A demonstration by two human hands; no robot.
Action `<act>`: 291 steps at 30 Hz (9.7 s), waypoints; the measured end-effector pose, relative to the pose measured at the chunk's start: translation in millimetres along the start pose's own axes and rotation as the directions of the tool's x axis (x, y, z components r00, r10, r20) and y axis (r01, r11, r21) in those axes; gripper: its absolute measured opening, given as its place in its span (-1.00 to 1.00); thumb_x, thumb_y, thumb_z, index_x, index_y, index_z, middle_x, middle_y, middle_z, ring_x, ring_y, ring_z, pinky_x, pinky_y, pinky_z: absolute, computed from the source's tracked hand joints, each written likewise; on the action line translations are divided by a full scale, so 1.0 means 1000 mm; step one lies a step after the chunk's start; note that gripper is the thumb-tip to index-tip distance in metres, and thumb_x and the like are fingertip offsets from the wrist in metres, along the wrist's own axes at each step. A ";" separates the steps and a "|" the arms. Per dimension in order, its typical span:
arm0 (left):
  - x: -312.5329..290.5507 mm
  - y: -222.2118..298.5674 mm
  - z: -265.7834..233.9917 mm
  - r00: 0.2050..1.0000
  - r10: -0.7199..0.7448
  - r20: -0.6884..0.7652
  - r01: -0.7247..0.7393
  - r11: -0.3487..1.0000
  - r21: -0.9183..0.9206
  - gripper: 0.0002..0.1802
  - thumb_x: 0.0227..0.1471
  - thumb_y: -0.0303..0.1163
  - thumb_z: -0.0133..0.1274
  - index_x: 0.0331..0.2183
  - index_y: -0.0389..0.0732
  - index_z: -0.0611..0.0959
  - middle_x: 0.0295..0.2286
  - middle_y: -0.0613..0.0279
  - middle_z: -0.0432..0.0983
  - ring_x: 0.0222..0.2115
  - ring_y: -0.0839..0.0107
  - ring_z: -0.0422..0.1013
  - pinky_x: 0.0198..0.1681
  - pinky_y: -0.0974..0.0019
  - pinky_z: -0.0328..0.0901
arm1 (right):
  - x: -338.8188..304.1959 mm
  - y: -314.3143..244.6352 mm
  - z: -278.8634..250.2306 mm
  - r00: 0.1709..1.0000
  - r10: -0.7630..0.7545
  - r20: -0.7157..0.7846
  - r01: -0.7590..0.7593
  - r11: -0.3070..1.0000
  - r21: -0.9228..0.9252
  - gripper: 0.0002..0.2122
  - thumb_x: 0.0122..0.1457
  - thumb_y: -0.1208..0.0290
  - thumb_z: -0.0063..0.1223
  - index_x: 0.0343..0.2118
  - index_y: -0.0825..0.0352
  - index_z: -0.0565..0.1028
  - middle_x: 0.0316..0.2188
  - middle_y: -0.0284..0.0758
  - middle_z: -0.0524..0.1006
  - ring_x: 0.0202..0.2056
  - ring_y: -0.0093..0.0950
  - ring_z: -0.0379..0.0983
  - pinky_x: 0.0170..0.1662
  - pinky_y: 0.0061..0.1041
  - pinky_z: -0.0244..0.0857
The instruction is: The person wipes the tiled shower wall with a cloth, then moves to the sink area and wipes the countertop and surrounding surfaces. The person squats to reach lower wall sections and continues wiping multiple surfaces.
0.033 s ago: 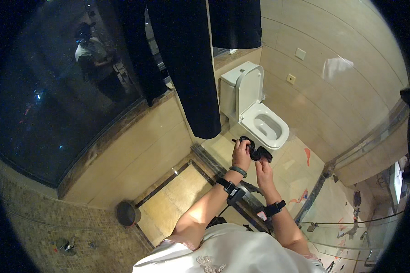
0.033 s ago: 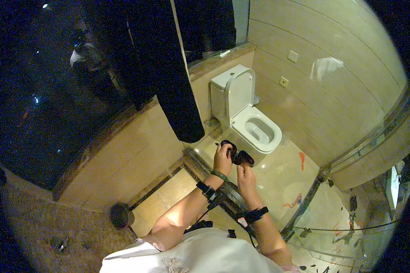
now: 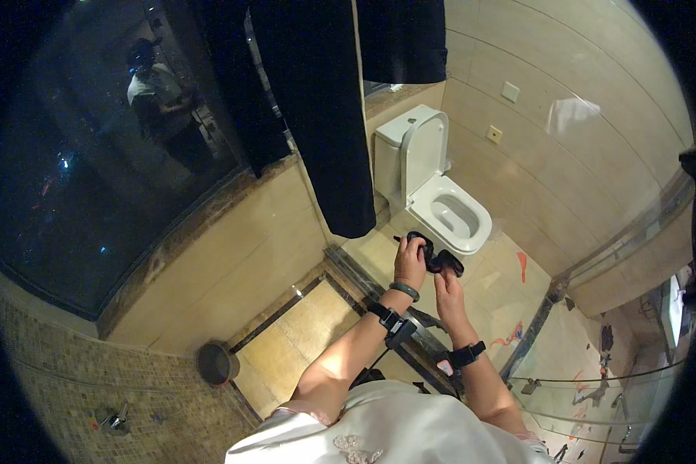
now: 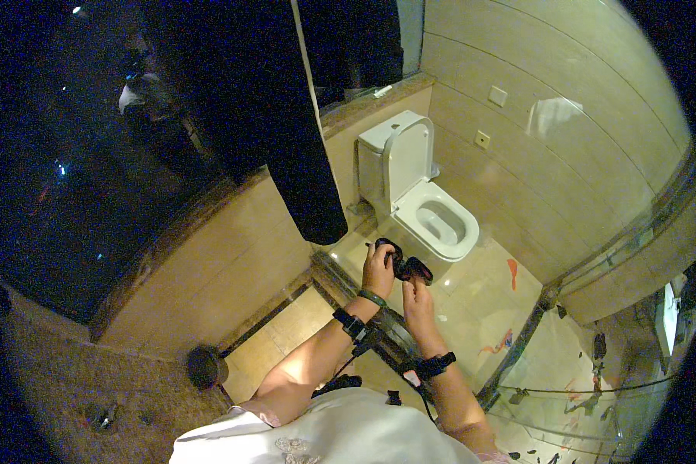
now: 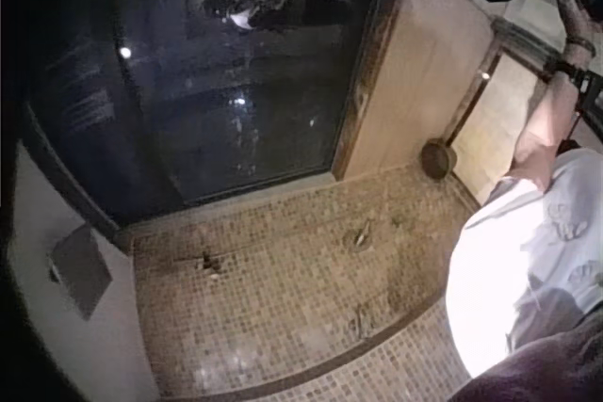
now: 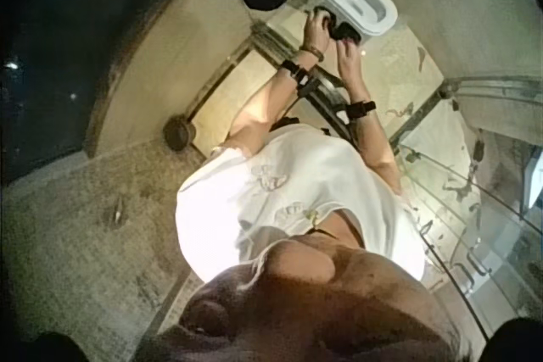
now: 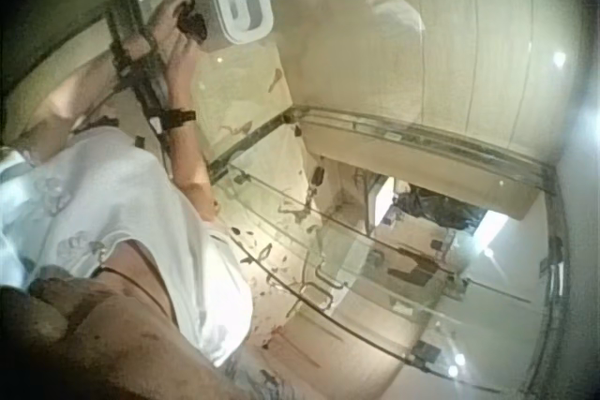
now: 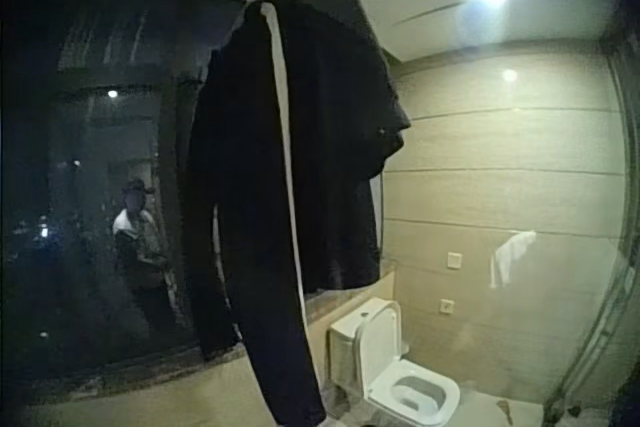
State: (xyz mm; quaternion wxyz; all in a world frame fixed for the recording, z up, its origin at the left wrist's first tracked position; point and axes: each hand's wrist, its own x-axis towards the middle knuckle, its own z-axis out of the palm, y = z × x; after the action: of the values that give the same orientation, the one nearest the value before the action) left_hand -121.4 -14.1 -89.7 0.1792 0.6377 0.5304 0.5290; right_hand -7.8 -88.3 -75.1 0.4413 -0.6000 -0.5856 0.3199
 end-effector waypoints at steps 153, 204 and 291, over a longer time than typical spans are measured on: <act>-0.041 0.234 0.057 0.676 0.735 0.046 -0.736 0.677 -0.003 -0.23 -0.11 -0.35 0.22 0.15 -0.21 0.33 0.14 -0.16 0.08 0.03 -0.19 0.14 0.01 -0.17 0.05 | -0.104 -0.085 -0.196 0.740 -0.455 -0.495 0.543 0.839 0.041 -0.37 0.20 0.24 0.01 0.23 0.48 0.08 0.18 -0.03 0.20 0.21 -0.15 0.12 0.27 -0.20 -0.08; -0.117 0.246 0.107 0.519 0.838 0.167 -0.853 0.520 0.042 -0.37 -0.07 -0.28 0.06 0.09 -0.17 0.45 0.18 -0.09 0.17 0.10 -0.06 0.15 0.11 -0.08 0.05 | -0.154 -0.027 -0.228 0.754 -0.212 -0.621 0.211 0.975 -0.077 -0.47 0.32 0.08 -0.26 0.11 0.52 0.26 0.13 0.00 0.28 0.15 -0.14 0.20 0.23 -0.25 0.00; -0.222 0.557 0.185 0.139 0.984 0.112 -0.989 0.143 -0.034 -0.38 0.06 -0.24 -0.19 0.18 -0.17 0.33 0.22 0.02 0.14 0.29 0.12 -0.05 0.30 0.00 -0.37 | -0.292 -0.030 -0.473 0.211 -0.607 -0.766 -0.168 0.750 -0.640 -0.64 0.15 0.57 -0.07 0.04 0.48 0.32 0.12 0.00 0.27 0.18 0.03 0.14 0.22 -0.10 0.05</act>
State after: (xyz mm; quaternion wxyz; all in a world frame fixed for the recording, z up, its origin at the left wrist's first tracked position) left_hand 336.7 -352.4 173.0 -0.1975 0.8604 -0.0141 0.4695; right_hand 374.0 -451.5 105.3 0.5285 -0.6705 -0.3418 -0.3929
